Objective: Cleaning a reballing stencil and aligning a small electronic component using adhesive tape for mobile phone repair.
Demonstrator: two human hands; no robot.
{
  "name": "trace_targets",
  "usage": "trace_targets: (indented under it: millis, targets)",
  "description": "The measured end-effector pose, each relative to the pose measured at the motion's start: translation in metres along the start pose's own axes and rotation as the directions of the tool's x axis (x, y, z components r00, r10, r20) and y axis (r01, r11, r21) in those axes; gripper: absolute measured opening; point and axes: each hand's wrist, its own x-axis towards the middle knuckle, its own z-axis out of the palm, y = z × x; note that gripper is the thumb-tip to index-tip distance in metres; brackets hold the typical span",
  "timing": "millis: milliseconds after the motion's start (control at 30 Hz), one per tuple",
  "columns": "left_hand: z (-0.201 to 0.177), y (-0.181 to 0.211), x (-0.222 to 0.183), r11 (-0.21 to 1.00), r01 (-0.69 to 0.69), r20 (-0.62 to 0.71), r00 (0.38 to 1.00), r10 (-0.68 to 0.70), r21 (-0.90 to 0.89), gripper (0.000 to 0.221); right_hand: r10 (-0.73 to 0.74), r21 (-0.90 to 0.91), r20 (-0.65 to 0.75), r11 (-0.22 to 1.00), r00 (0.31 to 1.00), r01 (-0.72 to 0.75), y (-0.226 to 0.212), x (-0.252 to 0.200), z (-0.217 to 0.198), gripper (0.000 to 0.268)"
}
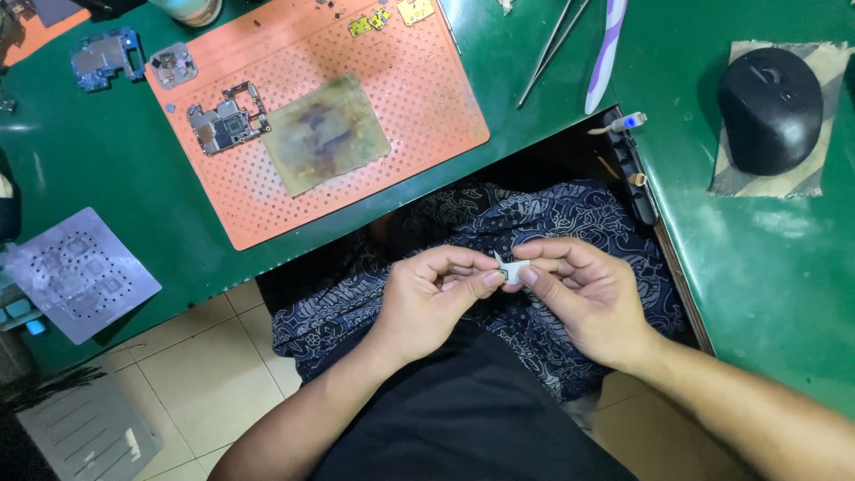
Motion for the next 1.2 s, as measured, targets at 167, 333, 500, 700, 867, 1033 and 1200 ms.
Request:
trace_targets:
  millis: [167,333,500,700,867,1033,1200]
  targets:
    - [0.001,-0.004,0.002,1.0,-0.018,-0.015,1.0,0.018,0.024,0.012,-0.059,-0.06,0.006,0.996,0.998,0.059,-0.007,-0.002,0.003,0.02]
    - [0.002,-0.004,0.001,1.0,-0.025,-0.036,0.999,0.025,-0.005,0.013,-0.096,-0.08,0.015,0.992,0.995,0.097,-0.004,-0.003,0.001,0.02]
    - [-0.006,-0.019,0.0,0.994,-0.058,0.018,0.998,0.06,-0.089,0.032,0.005,0.026,-0.012,1.0,1.0,-0.005,-0.007,-0.003,0.002,0.026]
    - [0.003,-0.008,-0.005,0.981,-0.059,0.042,0.997,0.068,-0.187,0.054,0.022,-0.008,-0.02,1.0,1.0,-0.022,-0.004,-0.005,0.003,0.027]
    - [0.005,0.002,-0.009,0.995,-0.095,-0.061,0.994,0.095,0.002,0.048,-0.052,-0.085,-0.022,0.995,0.998,0.05,0.002,-0.012,-0.003,0.028]
    - [-0.007,0.014,-0.021,0.992,-0.114,-0.061,0.991,0.117,0.049,0.047,-0.038,-0.111,0.053,0.993,0.998,0.044,-0.006,-0.019,0.006,0.033]
    - [-0.016,0.022,-0.031,0.989,-0.084,0.036,0.996,0.08,0.122,0.038,-0.042,-0.185,0.004,0.982,0.999,0.042,-0.002,-0.023,0.012,0.033]
